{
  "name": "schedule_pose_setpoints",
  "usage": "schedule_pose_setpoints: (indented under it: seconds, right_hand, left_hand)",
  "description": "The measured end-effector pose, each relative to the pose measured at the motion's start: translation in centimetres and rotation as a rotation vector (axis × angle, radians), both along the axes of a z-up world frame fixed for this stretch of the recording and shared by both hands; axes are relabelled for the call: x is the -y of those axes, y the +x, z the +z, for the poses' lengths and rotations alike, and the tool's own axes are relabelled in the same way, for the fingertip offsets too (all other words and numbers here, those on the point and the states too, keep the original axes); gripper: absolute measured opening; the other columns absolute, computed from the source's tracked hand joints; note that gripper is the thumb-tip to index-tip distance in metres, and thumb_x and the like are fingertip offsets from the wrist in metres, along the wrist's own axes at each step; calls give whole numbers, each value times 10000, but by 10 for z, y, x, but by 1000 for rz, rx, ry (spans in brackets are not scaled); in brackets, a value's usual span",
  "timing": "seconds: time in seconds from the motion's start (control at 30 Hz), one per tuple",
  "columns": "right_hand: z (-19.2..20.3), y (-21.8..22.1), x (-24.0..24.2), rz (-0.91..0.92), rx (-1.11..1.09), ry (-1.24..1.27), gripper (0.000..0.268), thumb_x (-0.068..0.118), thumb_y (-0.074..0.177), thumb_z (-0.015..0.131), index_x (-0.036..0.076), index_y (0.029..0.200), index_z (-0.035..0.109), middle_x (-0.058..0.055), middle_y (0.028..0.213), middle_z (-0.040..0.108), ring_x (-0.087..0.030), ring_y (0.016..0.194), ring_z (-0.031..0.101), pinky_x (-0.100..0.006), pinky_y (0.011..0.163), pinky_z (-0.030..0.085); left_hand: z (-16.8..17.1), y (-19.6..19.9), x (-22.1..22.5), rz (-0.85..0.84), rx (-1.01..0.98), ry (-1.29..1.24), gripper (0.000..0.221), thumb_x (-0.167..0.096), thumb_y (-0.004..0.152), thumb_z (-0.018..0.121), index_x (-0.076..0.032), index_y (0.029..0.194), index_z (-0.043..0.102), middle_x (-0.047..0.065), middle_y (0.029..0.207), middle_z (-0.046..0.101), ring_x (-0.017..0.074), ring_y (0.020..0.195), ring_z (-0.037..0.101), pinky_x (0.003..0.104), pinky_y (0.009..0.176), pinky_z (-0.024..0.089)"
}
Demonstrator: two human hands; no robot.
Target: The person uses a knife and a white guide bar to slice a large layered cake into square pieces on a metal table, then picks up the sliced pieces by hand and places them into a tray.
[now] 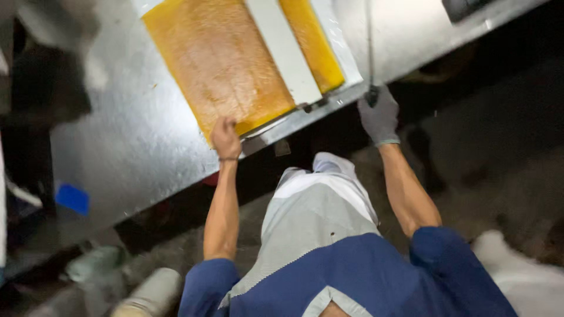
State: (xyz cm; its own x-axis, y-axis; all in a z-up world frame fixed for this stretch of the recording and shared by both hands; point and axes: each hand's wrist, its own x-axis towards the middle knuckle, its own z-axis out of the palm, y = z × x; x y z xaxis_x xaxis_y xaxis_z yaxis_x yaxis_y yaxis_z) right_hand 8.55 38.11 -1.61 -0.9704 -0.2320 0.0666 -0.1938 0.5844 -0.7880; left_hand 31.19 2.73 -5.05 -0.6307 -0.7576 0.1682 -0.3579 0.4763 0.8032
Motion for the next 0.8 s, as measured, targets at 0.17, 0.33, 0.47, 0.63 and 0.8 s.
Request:
schedule_pose_setpoints:
  seconds: [0.17,0.33,0.47,0.63,0.8]
  right_hand:
    - [-30,-70,13,152,202,-343,283,43,912,681,13,1192,666,-89,1079,712,-209,964,670,-332,874,546]
    - [-50,-135,60,420,380,-547,406,-60,892,623,-49,1296,588,-32,1362,670,-136,1202,642,-282,994,525]
    - [-55,-156,91,355,696,-479,627,4,849,623,79,1468,560,-51,1071,660,-155,680,499,-293,573,431]
    - [-61,-159,118,462,640,-503,438,-2,853,653,-35,1288,634,-39,1008,643,-113,751,552,-255,650,480]
    - [-66,-158,118,480,764,-529,491,-35,818,639,2,1307,656,-61,945,606,-132,706,519,-269,609,441]
  left_hand:
    - [-25,98,42,552,228,163,440,-333,1094,544,29,908,710,197,832,714,297,760,661,425,757,511]
    - [-44,76,90,471,-90,184,480,-398,1043,523,-22,1326,618,184,1152,725,296,1037,718,395,897,567]
    - [-34,12,127,337,16,170,610,-430,1082,490,-29,1540,442,233,1378,619,348,1274,593,420,1057,456]
    - [-22,-44,162,284,187,358,736,-506,1026,462,-75,1606,320,219,1458,564,339,1373,534,392,1141,414]
    - [-32,-57,172,221,114,281,776,-472,1038,535,-18,1607,265,236,1559,454,341,1447,447,382,1178,364]
